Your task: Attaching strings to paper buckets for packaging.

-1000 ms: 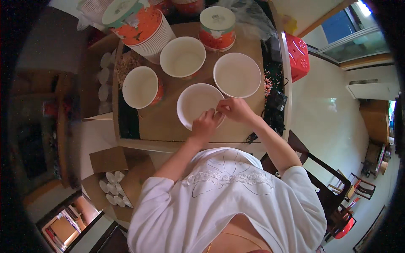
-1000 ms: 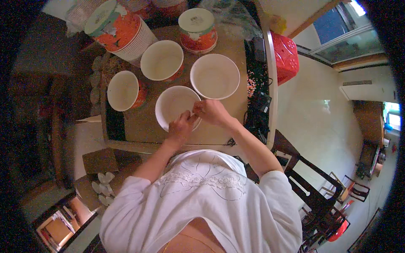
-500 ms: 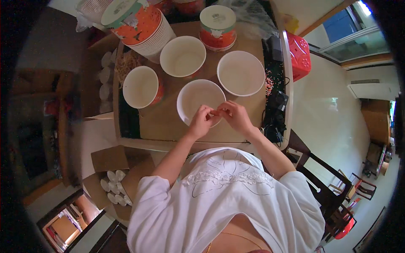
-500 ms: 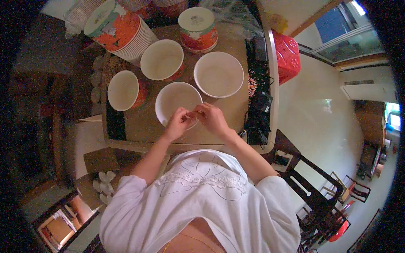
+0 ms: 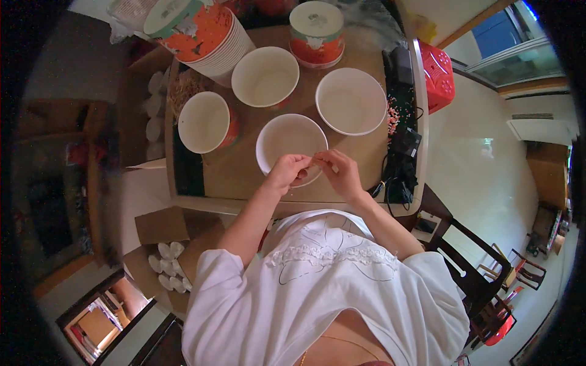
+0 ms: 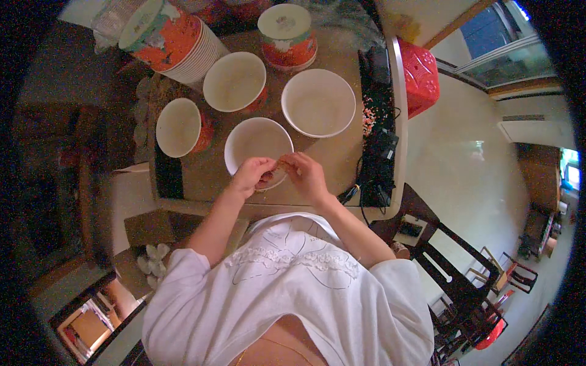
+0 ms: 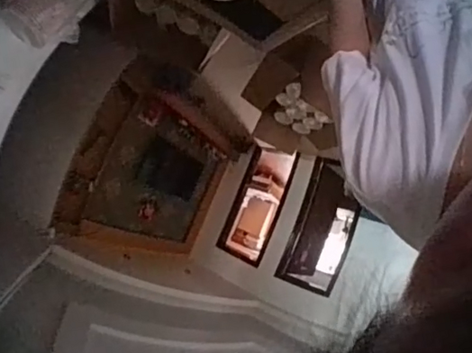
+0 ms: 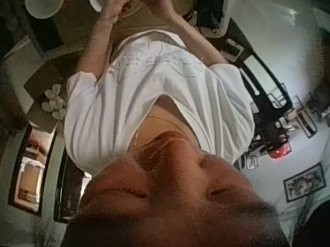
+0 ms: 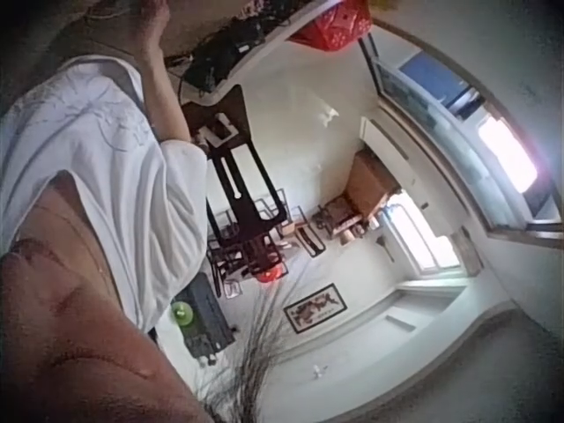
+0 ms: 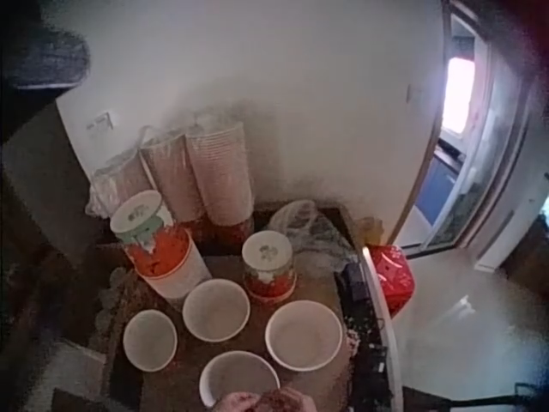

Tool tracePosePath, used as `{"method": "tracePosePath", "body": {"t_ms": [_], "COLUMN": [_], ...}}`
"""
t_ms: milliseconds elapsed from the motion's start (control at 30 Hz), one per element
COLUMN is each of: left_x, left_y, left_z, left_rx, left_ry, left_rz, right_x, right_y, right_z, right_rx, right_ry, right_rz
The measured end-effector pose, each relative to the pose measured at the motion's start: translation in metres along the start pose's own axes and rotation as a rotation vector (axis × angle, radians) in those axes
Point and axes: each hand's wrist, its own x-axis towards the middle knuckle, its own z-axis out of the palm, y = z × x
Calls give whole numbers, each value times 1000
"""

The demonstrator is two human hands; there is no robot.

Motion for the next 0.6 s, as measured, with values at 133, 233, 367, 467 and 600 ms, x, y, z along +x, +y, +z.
{"method": "tracePosePath", "body": {"t_ms": [133,233,367,467,600], "left_x": [1,-5,-7,-6,-3], "left_y": [1,7,8,6,-5], "left_z": [-1,-2,2,1,5], "left_rx": [-84,-154,-165,-66,187], "left_ry": [3,-50,21,60,217], "left_rz": [-44,-84,-66,-10,327], "right_x": [-5,-8,-8,-6,0], "right_y": [1,4,3,3,-2], "right_z": [2,3,2,0,-5], "right_rx": [-28,-69,-121,-105,38], "right_ry": [42,30,27,6,-55], "right_rz": [-111,-126,-172,-192,-18]}}
